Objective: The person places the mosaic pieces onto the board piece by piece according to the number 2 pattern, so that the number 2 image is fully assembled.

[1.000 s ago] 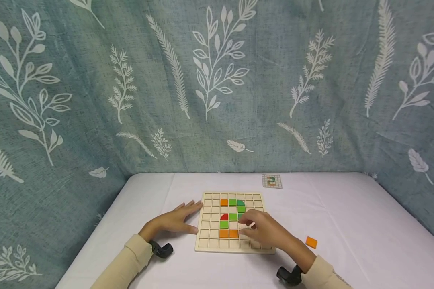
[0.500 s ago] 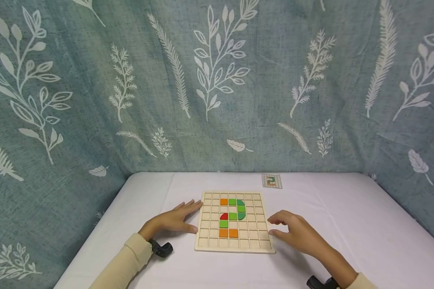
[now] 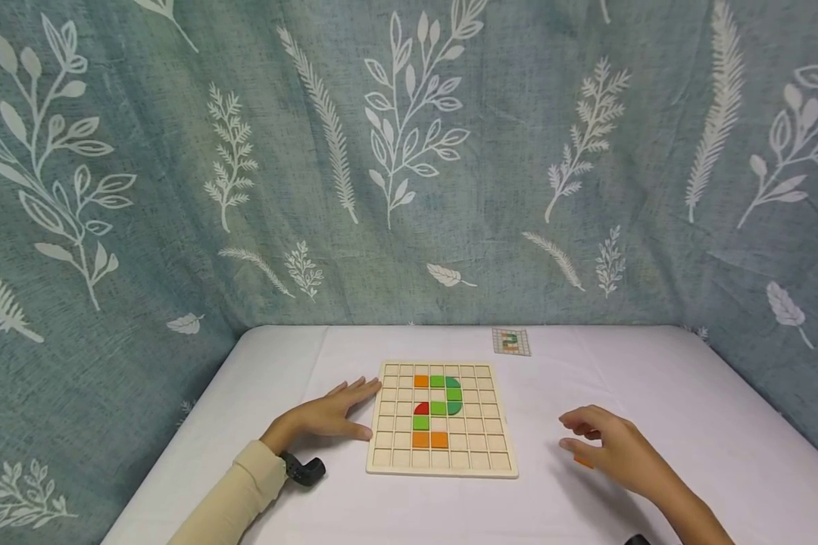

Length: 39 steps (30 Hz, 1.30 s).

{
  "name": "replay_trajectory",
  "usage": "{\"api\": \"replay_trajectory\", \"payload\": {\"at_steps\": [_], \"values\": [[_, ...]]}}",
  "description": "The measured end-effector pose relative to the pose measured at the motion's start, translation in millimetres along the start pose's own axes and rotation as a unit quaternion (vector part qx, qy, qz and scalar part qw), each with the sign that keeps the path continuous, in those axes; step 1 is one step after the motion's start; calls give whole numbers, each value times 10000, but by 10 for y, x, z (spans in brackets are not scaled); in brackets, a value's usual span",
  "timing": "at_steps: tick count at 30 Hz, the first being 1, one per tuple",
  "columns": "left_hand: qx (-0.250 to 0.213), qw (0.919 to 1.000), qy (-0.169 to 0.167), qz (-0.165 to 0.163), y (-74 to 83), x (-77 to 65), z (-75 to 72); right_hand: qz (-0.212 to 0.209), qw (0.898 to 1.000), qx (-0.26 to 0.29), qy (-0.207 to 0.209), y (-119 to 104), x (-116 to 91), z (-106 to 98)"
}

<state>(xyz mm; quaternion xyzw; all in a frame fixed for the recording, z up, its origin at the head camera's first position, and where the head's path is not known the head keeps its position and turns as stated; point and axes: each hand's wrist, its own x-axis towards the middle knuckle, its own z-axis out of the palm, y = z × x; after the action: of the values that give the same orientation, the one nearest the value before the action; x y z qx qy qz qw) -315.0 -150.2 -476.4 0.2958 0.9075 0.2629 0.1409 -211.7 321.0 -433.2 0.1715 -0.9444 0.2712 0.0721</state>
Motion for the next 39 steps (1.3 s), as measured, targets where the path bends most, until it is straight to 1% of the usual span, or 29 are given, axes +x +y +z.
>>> {"api": "replay_trajectory", "payload": {"at_steps": [3,7,10,15,20,23,30,39], "values": [[18,10000,-8,-8,-6,-3,5,64,10000,-32,8,81,-48,-25],[57,10000,4,-29,-10,-8,9,32,10000,48,2,151,-103,-49],[49,10000,-5,-18,-7,-6,12,163,9998,59,-41,187,-129,-47],[47,10000,-32,-12,-1,3,20,202,9995,-22,-244,248,-157,-22],[101,9999,-8,-36,-5,2,15,40,9980,-262,-570,305,-167,-16],[118,9999,-3,-53,-4,3,6,-89,9969,-424,-652,325,-172,-10],[73,10000,4,-19,-18,13,-5,11,9963,-602,-608,315,-174,21],[87,10000,-14,-6,-21,11,10,4,9973,-589,-432,319,-181,73]]}}
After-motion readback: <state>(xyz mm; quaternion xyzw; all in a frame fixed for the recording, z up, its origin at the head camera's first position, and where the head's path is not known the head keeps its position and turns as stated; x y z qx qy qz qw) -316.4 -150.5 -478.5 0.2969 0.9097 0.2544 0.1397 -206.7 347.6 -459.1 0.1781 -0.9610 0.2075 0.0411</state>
